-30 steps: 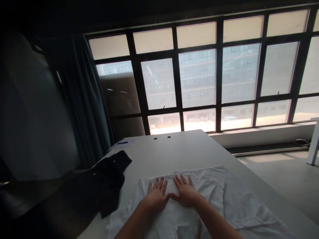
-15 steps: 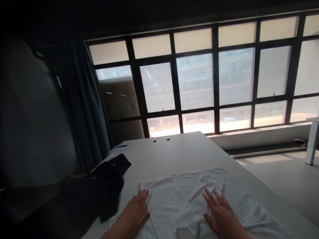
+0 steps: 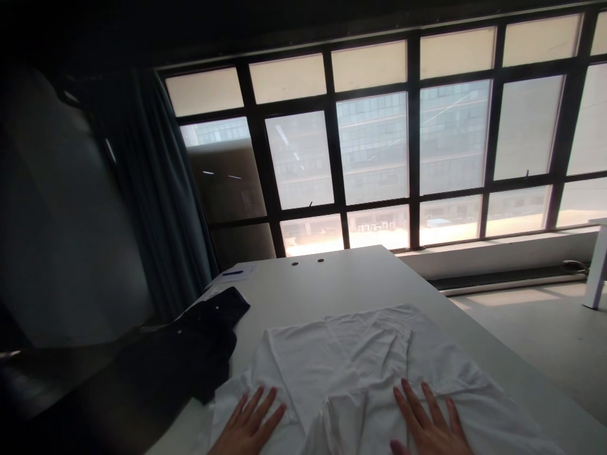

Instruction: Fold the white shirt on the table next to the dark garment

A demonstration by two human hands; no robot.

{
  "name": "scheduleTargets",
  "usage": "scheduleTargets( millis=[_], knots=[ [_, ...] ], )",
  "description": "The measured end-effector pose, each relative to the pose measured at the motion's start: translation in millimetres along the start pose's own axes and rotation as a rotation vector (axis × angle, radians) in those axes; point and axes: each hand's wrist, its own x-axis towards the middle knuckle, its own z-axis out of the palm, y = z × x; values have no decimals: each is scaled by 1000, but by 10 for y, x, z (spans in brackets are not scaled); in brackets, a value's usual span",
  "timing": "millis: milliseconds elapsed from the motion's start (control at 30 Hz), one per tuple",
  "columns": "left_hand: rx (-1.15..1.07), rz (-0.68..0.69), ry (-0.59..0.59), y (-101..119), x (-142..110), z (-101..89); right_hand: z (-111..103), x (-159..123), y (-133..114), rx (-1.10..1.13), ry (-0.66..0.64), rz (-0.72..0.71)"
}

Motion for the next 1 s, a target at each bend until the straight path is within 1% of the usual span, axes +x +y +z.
scheduleTargets(
  millis=[100, 200, 300, 400, 500, 567, 600, 667, 733, 800, 867, 933, 1000],
  knots=[
    [-60, -62, -24, -24, 314, -247, -338, 460, -230, 9, -79, 3],
    [-114, -142, -43, -143, 667, -378, -554, 951, -347, 5, -125, 7],
    [-132, -208, -24, -312, 945, -403, -618, 1361, -388, -1, -152, 23],
    [-147, -241, 32, -431, 1061, -378, -592, 1588, -382, -7, -160, 61],
    [-175, -229, 124, -461, 1027, -366, -597, 1617, -375, -6, -118, 61],
    [-185, -199, 182, -442, 972, -382, -660, 1559, -435, -6, -33, 25],
    [-187, -180, 202, -425, 949, -396, -704, 1517, -504, -2, 17, -11],
    [-188, -140, 217, -375, 926, -428, -785, 1419, -733, 28, 85, -106],
    [-190, -107, 214, -308, 933, -452, -812, 1312, -1060, 91, 88, -163],
    [-190, -85, 197, -233, 960, -455, -760, 1210, -1407, 166, 66, -129],
    [-186, -73, 174, -170, 988, -438, -658, 1142, -1678, 217, 47, -117],
    [-181, -72, 151, -137, 1005, -409, -566, 1134, -1810, 283, 69, -129],
    [-186, -75, 138, -135, 1007, -381, -543, 1189, -1790, 421, 127, -84]
  ],
)
